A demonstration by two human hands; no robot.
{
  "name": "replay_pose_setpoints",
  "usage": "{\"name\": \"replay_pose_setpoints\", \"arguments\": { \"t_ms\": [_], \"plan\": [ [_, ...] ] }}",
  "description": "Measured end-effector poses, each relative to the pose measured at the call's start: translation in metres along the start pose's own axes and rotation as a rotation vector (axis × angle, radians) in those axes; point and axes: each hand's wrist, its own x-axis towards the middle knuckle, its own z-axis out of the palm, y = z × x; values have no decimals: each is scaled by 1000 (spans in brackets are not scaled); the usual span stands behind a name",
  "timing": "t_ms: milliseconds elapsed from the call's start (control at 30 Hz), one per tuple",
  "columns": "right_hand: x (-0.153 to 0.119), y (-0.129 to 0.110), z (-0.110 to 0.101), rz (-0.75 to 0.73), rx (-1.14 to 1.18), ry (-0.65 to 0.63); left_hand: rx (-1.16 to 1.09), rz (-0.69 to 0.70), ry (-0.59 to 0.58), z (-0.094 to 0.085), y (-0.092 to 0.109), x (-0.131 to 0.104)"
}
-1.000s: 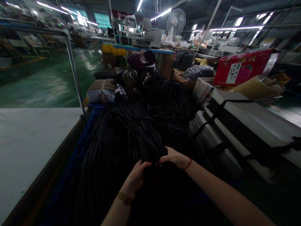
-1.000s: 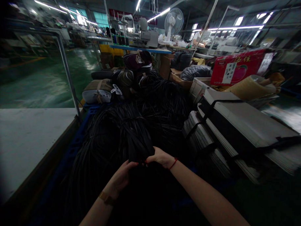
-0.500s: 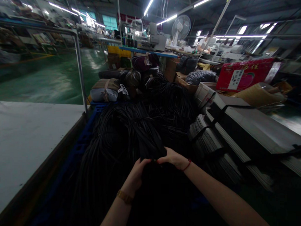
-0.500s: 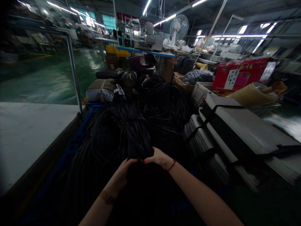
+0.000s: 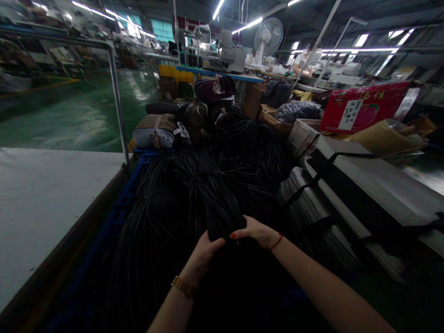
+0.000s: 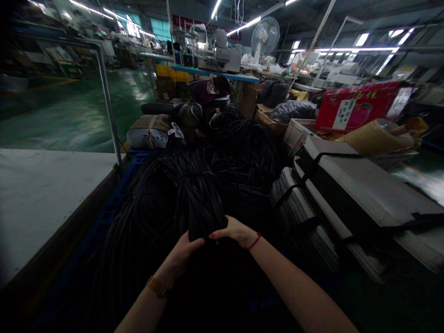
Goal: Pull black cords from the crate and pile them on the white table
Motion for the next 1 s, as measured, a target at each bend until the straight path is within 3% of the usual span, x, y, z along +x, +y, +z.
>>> {"name": "replay_pose_setpoints", "arguments": {
  "t_ms": [233, 433, 567, 667, 833, 1000],
  "plan": [
    [9, 13, 2, -130, -46, -26, 53, 120, 36, 2, -10, 4],
    [12, 19, 0, -91, -35, 17, 75, 86, 15, 2, -9, 1],
    [9, 16, -2, -92, -24, 46, 24, -72, 28, 5, -3, -3],
    [6, 13, -6, -62, -38, 29, -29, -167, -56, 3, 2, -5],
    [3, 9, -18, -7, -22, -18, 2, -121, -164, 1, 3, -5],
    [3, 10, -23, -25, -11, -13, 39, -68, -76, 7, -3, -2]
  ]
}}
